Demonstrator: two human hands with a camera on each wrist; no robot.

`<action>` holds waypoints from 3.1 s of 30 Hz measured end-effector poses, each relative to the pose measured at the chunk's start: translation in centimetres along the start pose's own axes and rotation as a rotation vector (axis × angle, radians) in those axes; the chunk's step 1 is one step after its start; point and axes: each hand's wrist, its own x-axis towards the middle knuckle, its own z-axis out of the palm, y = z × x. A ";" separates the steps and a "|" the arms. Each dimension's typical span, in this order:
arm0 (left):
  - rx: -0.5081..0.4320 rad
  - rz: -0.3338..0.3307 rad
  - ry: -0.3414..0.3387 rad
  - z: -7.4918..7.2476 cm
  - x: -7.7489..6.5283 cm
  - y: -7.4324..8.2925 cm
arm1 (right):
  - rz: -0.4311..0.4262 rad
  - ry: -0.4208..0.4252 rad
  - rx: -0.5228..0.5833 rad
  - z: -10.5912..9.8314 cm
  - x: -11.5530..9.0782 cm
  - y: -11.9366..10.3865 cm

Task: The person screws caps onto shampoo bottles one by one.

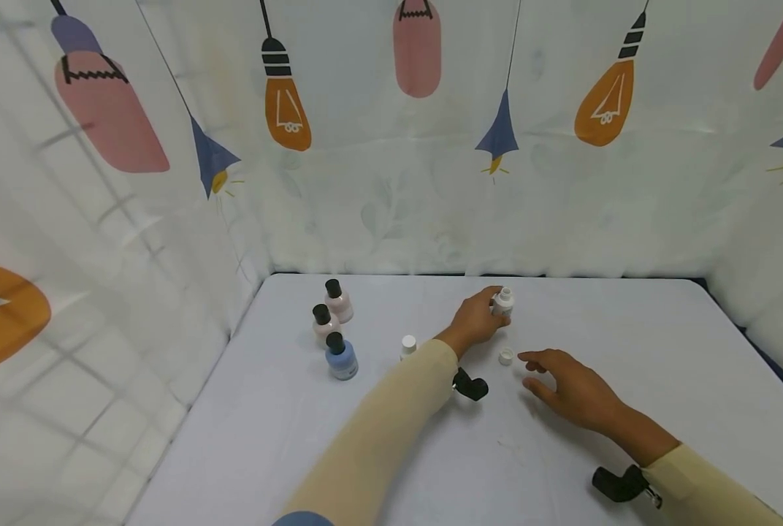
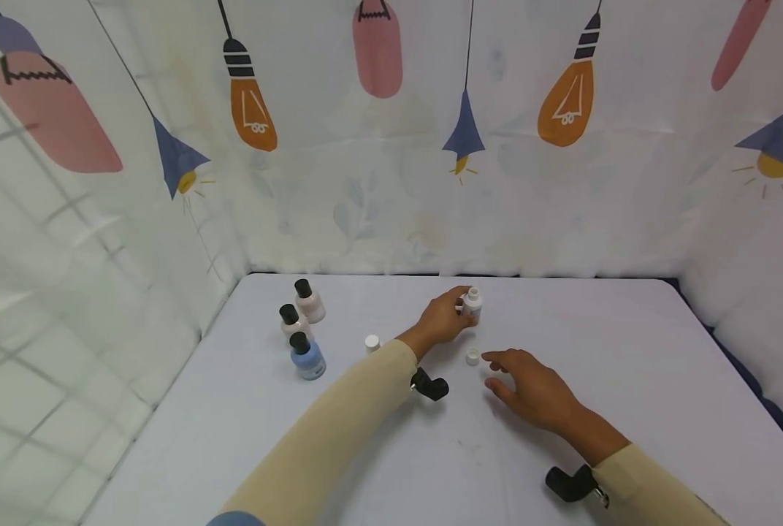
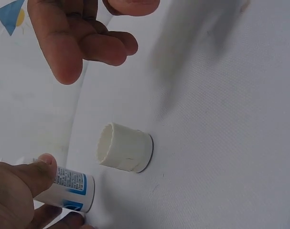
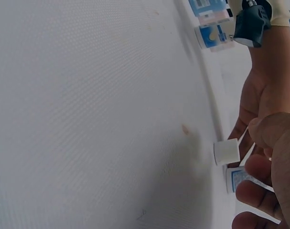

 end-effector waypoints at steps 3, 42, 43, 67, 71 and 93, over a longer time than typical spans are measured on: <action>0.004 -0.001 0.007 0.0 0.0 0.1 | -0.007 0.004 0.001 0.0 0.0 0.0; 0.074 0.279 -0.135 -7.0 -6.7 2.8 | -0.015 -0.023 0.023 0.6 2.0 0.6; 0.072 0.284 -0.143 -7.3 -7.1 2.8 | -0.016 -0.024 0.024 0.6 2.1 0.7; 0.018 0.319 -0.287 -9.9 -12.7 0.9 | 0.028 -0.067 0.067 1.5 3.8 0.8; 0.006 0.313 -0.302 -9.9 -13.3 0.5 | 0.012 -0.054 0.079 1.9 4.1 1.0; -0.041 0.254 -0.335 -7.8 -15.2 -3.5 | 0.029 -0.039 0.045 2.3 4.8 0.5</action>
